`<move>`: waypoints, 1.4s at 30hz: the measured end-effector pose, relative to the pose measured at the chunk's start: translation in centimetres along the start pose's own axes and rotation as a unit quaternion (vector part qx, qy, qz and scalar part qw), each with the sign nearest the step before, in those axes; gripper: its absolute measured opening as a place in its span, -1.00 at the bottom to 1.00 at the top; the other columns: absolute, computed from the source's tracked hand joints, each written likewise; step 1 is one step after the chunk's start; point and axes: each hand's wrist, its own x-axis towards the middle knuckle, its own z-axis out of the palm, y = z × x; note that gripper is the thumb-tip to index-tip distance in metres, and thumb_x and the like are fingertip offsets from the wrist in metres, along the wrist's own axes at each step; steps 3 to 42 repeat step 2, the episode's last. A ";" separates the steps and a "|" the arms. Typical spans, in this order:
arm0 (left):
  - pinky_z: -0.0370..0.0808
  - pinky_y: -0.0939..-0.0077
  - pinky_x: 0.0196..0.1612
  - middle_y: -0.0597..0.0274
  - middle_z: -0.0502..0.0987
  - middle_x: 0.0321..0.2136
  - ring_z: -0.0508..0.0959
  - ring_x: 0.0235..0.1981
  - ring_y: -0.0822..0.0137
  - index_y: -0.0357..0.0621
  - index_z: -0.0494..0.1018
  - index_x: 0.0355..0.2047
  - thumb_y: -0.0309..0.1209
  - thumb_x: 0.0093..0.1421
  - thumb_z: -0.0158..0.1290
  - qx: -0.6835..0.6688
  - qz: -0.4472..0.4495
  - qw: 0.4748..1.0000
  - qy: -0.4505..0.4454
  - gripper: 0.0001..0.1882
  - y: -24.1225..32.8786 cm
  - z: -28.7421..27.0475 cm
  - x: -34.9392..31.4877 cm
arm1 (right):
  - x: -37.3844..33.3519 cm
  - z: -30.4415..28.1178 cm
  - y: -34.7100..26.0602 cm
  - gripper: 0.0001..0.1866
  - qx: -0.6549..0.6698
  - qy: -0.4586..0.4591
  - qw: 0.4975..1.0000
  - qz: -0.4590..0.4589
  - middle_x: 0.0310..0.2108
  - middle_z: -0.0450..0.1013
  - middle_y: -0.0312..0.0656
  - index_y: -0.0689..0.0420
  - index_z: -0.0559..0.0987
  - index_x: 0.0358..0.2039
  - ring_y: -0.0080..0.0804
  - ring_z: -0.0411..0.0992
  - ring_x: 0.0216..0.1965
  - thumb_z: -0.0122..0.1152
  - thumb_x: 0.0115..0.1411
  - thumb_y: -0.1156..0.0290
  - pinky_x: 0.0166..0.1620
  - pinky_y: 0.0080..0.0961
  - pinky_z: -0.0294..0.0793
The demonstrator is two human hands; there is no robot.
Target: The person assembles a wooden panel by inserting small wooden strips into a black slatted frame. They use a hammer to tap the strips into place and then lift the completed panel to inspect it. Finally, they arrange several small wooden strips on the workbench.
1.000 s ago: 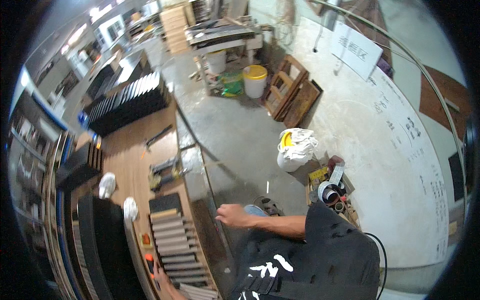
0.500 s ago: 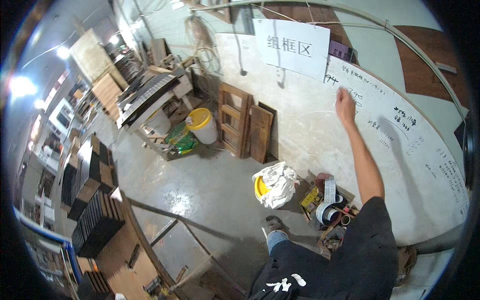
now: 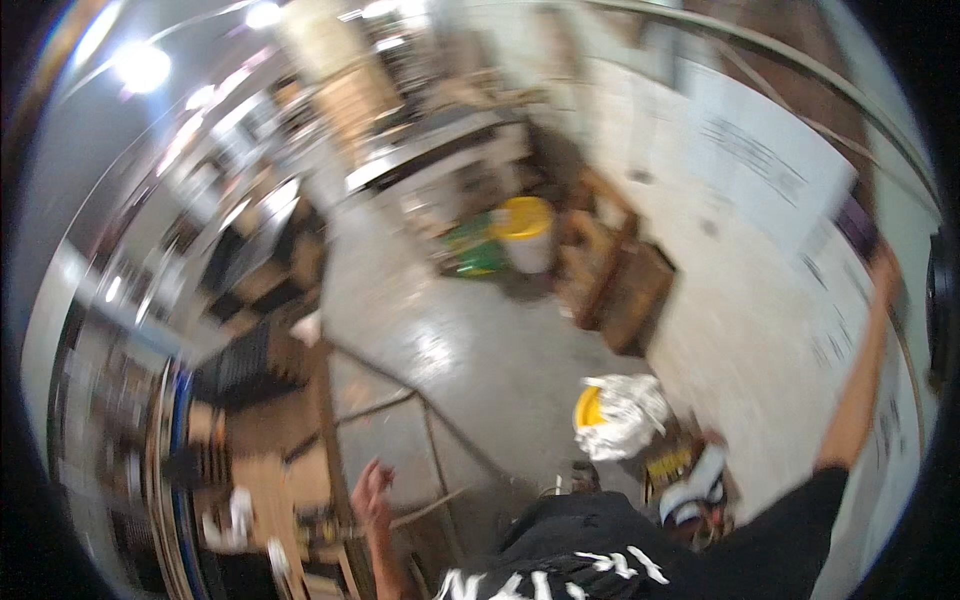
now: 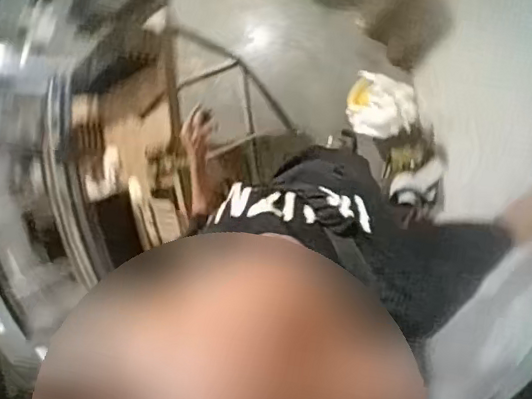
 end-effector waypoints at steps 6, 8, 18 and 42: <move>0.53 0.39 0.00 0.07 0.63 -0.23 0.62 -0.16 0.30 -0.31 0.46 0.11 -0.33 0.43 -0.07 0.024 0.077 0.996 -0.041 -0.62 2.0 2.7 1.5 | -0.1 -0.2 1.1 -0.54 0.002 0.030 1.000 0.009 -0.25 0.59 0.16 0.29 0.63 -0.16 0.11 0.55 -0.24 0.15 0.28 0.08 -0.14 -0.11 0.51; 0.53 0.39 0.00 0.07 0.63 -0.23 0.62 -0.16 0.30 -0.31 0.46 0.11 -0.33 0.43 -0.07 0.024 0.077 0.996 -0.041 -0.62 2.0 2.7 1.5 | -0.1 -0.2 1.1 -0.54 0.002 0.030 1.000 0.009 -0.25 0.59 0.16 0.29 0.63 -0.16 0.11 0.55 -0.24 0.15 0.28 0.08 -0.14 -0.11 0.51; 0.53 0.39 0.00 0.07 0.63 -0.23 0.62 -0.16 0.30 -0.31 0.46 0.11 -0.33 0.43 -0.07 0.024 0.077 0.996 -0.041 -0.62 2.0 2.7 1.5 | -0.1 -0.2 1.1 -0.54 0.002 0.030 1.000 0.009 -0.25 0.59 0.16 0.29 0.63 -0.16 0.11 0.55 -0.24 0.15 0.28 0.08 -0.14 -0.11 0.51; 0.53 0.39 0.00 0.07 0.63 -0.23 0.62 -0.16 0.30 -0.31 0.46 0.11 -0.33 0.43 -0.07 0.024 0.077 0.996 -0.041 -0.62 2.0 2.7 1.5 | -0.1 -0.2 1.1 -0.54 0.002 0.030 1.000 0.009 -0.25 0.59 0.16 0.29 0.63 -0.16 0.11 0.55 -0.24 0.15 0.28 0.08 -0.14 -0.11 0.51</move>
